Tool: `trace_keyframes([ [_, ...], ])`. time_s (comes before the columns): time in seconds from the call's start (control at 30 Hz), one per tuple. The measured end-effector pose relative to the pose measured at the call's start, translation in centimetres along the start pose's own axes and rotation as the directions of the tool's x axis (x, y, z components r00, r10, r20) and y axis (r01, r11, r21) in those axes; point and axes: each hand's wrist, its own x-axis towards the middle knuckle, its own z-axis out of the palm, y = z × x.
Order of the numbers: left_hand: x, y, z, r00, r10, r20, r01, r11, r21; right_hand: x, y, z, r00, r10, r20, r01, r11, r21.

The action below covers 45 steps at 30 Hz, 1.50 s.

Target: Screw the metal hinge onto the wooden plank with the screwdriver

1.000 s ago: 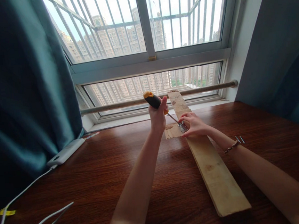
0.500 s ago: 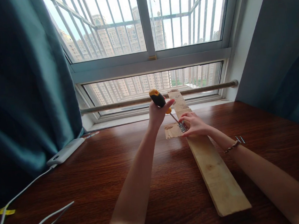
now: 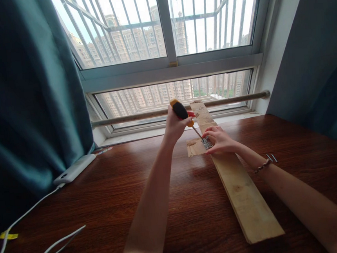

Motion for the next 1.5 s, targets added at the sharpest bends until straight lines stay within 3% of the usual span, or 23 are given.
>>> trace_keyframes([
  [0.07,-0.1,-0.2,0.4,0.999,-0.012,0.050,0.017,0.996,-0.091,0.0,0.0,0.0,1.000,0.004,0.004,-0.004,1.000,-0.004],
  [0.17,-0.1,-0.7,1.1,0.999,0.032,0.029,-0.027,0.988,-0.151,0.0,-0.1,0.0,1.000,0.010,0.008,-0.010,1.000,-0.014],
  [0.43,0.3,-0.4,0.1,0.993,0.117,-0.015,-0.114,0.984,0.139,0.0,-0.3,-0.2,1.000,0.011,0.009,-0.011,1.000,-0.016],
  [0.57,-0.1,-0.5,0.5,0.993,0.111,0.036,-0.113,0.991,0.074,0.0,-0.3,-0.1,1.000,0.011,0.007,-0.011,1.000,-0.026],
  [0.73,-0.9,-1.7,2.4,0.986,0.169,-0.013,-0.168,0.984,0.055,-0.1,-0.5,0.0,1.000,0.008,-0.006,-0.008,0.999,-0.040],
  [0.83,-0.8,-2.4,2.5,0.976,0.213,-0.035,-0.204,0.963,0.174,-0.1,-0.6,-0.1,1.000,0.002,-0.002,-0.002,0.999,-0.044],
  [0.93,-0.4,-2.3,1.7,0.968,0.239,-0.079,-0.190,0.899,0.395,0.0,-0.6,-0.1,1.000,0.000,-0.002,0.000,0.999,-0.054],
  [1.03,-0.1,-1.7,0.5,0.979,0.202,-0.039,-0.153,0.843,0.515,-0.1,-0.6,0.0,1.000,-0.003,-0.013,0.002,0.998,-0.060],
  [1.1,0.0,-1.2,0.0,0.986,0.164,0.019,-0.152,0.856,0.494,-0.1,-0.6,0.1,1.000,-0.005,-0.021,0.003,0.998,-0.059],
  [1.2,-0.2,-0.2,-0.3,0.989,0.047,0.140,-0.093,0.937,0.337,-0.1,-0.6,0.1,1.000,-0.004,-0.022,0.003,0.998,-0.061],
  [1.33,-0.8,1.0,0.1,0.942,-0.101,0.320,0.067,0.991,0.116,-0.1,-0.7,0.1,1.000,0.001,-0.015,-0.002,0.997,-0.078],
  [1.4,-1.0,1.4,0.2,0.931,-0.118,0.345,0.097,0.992,0.076,-0.1,-0.7,0.1,1.000,0.001,-0.010,-0.002,0.996,-0.088],
  [1.5,-0.7,1.8,-0.1,0.950,-0.091,0.297,0.089,0.996,0.021,-0.1,-0.6,0.1,1.000,-0.001,0.007,0.002,0.996,-0.093],
])
